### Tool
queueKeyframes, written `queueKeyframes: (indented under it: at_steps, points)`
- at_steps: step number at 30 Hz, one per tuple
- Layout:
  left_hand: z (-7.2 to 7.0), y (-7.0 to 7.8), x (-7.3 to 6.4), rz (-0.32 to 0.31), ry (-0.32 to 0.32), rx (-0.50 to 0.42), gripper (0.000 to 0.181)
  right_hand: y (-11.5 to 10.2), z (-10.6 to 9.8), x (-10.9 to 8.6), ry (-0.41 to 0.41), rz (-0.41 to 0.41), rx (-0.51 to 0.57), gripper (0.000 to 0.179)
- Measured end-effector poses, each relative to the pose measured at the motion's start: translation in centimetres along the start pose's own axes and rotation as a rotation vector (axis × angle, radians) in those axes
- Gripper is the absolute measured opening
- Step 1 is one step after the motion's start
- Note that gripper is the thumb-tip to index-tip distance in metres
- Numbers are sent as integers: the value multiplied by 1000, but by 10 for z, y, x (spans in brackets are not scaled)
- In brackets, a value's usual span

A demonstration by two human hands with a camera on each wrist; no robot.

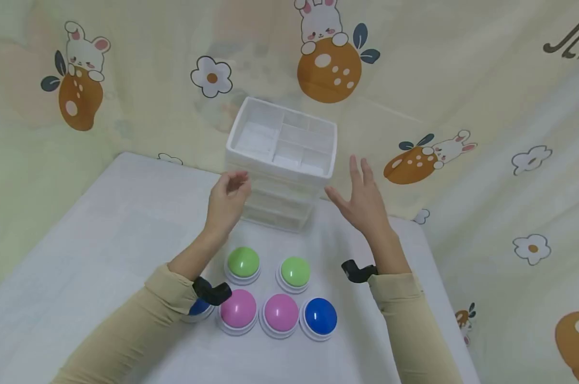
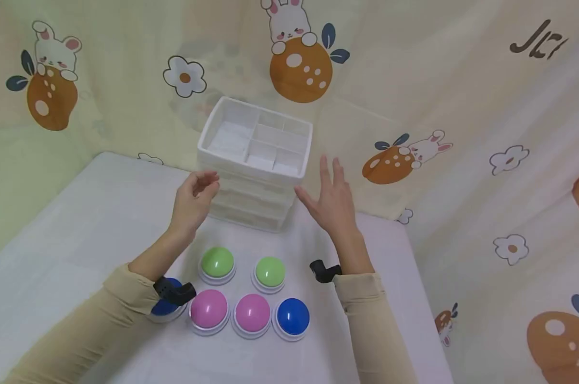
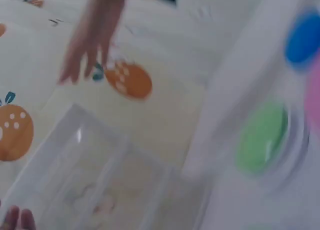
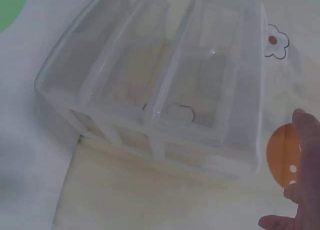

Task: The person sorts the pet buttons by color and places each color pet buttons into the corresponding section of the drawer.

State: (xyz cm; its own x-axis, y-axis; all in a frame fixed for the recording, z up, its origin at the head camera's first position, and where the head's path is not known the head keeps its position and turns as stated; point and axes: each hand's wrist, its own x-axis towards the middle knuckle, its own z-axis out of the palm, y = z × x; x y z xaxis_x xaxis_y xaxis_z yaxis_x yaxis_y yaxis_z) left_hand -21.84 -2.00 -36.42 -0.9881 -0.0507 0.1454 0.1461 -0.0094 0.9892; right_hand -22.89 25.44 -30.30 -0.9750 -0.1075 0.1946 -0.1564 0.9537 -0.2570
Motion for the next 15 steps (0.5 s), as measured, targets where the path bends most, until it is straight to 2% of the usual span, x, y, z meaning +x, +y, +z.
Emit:
queueKeyframes:
  at_steps: [2,3,4,6,8,11,15]
  points:
    - [12,-7,-1,-228,28,-340,37,4,3,6,-40,15,21,90]
    - [17,-10,-1,-319,42,-477,37,5,4,9,-56,22,31,90]
    - [22,-13,1,-391,55,-600,37,7,6,12,-70,28,40,91]
    - [31,-17,3,-487,66,-786,37,10,8,17,-99,40,59,92]
    - [38,-21,4,-529,89,-918,35,11,10,22,-121,48,73,93]
    - [47,-22,4,-547,138,-1060,30,13,12,29,-152,53,95,94]
    - [54,-22,4,-535,183,-1175,35,13,12,37,-181,53,115,96]
